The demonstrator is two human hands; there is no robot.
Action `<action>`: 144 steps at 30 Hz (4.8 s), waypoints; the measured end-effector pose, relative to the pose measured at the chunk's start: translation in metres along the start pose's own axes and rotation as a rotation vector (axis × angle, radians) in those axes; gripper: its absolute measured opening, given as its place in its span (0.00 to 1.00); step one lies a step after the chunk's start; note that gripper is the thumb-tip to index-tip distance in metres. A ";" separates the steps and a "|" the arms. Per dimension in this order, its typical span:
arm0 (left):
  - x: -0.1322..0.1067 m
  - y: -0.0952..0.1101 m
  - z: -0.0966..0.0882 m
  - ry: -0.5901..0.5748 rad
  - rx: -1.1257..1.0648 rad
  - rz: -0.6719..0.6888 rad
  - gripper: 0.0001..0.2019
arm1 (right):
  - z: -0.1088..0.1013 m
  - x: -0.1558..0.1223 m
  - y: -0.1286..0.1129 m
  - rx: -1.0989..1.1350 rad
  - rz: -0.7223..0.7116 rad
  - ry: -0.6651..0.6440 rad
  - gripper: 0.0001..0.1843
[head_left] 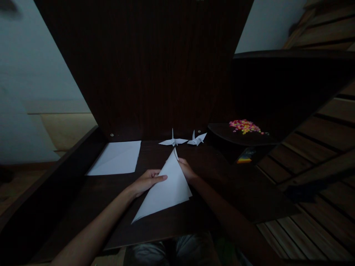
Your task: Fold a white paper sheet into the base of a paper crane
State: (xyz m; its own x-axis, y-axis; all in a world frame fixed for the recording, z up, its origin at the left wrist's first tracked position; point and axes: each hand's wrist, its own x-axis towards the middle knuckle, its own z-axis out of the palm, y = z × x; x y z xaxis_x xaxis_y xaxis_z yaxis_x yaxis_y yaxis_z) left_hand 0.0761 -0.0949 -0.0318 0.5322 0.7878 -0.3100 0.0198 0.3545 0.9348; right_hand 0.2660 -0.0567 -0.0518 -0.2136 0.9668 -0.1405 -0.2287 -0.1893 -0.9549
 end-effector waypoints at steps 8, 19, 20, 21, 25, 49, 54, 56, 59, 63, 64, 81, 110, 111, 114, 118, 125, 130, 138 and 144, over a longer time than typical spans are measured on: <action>0.000 -0.001 -0.007 0.102 0.075 0.014 0.19 | 0.004 -0.005 -0.014 0.083 -0.092 0.028 0.25; 0.007 0.001 0.001 0.196 0.111 0.112 0.24 | 0.008 -0.005 -0.005 0.066 -0.067 0.053 0.20; 0.007 0.000 0.001 0.197 0.117 0.114 0.24 | 0.008 -0.004 -0.005 0.061 -0.065 0.050 0.20; 0.007 -0.001 0.001 0.197 0.121 0.113 0.23 | 0.007 -0.004 -0.004 0.055 -0.063 0.045 0.20; 0.005 -0.002 0.001 0.168 0.134 0.087 0.23 | 0.004 -0.003 -0.005 0.040 -0.071 0.043 0.21; 0.010 -0.001 0.004 0.303 0.321 0.295 0.17 | -0.010 0.005 -0.007 -0.210 -0.258 0.059 0.18; 0.012 -0.006 0.005 0.293 0.725 0.479 0.11 | -0.015 0.011 -0.004 -0.410 -0.347 0.049 0.14; 0.014 -0.010 0.004 0.286 0.950 0.557 0.10 | -0.017 0.014 -0.001 -0.503 -0.375 0.040 0.11; 0.017 -0.017 0.000 0.323 1.103 0.602 0.10 | -0.021 0.015 0.001 -0.606 -0.412 0.040 0.07; 0.018 -0.020 -0.003 0.253 1.203 0.710 0.14 | -0.023 0.012 0.000 -0.935 -0.547 -0.023 0.04; 0.018 -0.020 -0.004 0.215 1.226 0.731 0.13 | -0.024 0.011 -0.001 -1.051 -0.580 -0.047 0.05; 0.010 -0.007 -0.009 0.028 1.650 0.625 0.31 | -0.016 0.002 -0.024 -1.718 -0.485 -0.124 0.13; 0.018 -0.011 -0.003 -0.130 1.617 0.663 0.38 | -0.049 -0.005 -0.029 -1.675 -0.189 -0.287 0.26; 0.013 -0.012 -0.003 -0.151 1.614 0.667 0.39 | -0.049 -0.005 -0.030 -1.672 -0.179 -0.290 0.27; -0.003 -0.016 -0.003 -0.197 1.605 0.650 0.43 | -0.047 -0.006 -0.032 -1.667 -0.164 -0.292 0.27; -0.025 -0.024 0.003 -0.238 1.594 0.639 0.38 | -0.047 -0.007 -0.031 -1.671 -0.185 -0.283 0.27; -0.066 -0.031 0.011 -0.255 1.604 0.603 0.29 | -0.051 -0.005 -0.028 -1.670 -0.227 -0.263 0.25; -0.087 -0.031 0.009 -0.277 1.599 0.593 0.30 | -0.052 -0.002 -0.033 -1.723 -0.216 -0.261 0.25; -0.114 -0.027 0.007 -0.331 1.574 0.596 0.27 | -0.055 0.000 -0.034 -1.763 -0.216 -0.198 0.30; -0.119 -0.012 0.003 -0.300 1.479 0.584 0.19 | -0.064 -0.003 -0.039 -1.818 -0.216 -0.146 0.29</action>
State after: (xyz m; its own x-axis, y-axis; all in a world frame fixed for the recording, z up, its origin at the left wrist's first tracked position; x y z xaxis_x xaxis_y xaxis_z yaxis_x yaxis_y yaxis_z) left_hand 0.0149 -0.1940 -0.0056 0.8932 0.4496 0.0060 0.4270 -0.8522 0.3025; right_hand 0.3360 -0.0410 -0.0309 -0.4172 0.9065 -0.0653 0.9088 0.4159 -0.0335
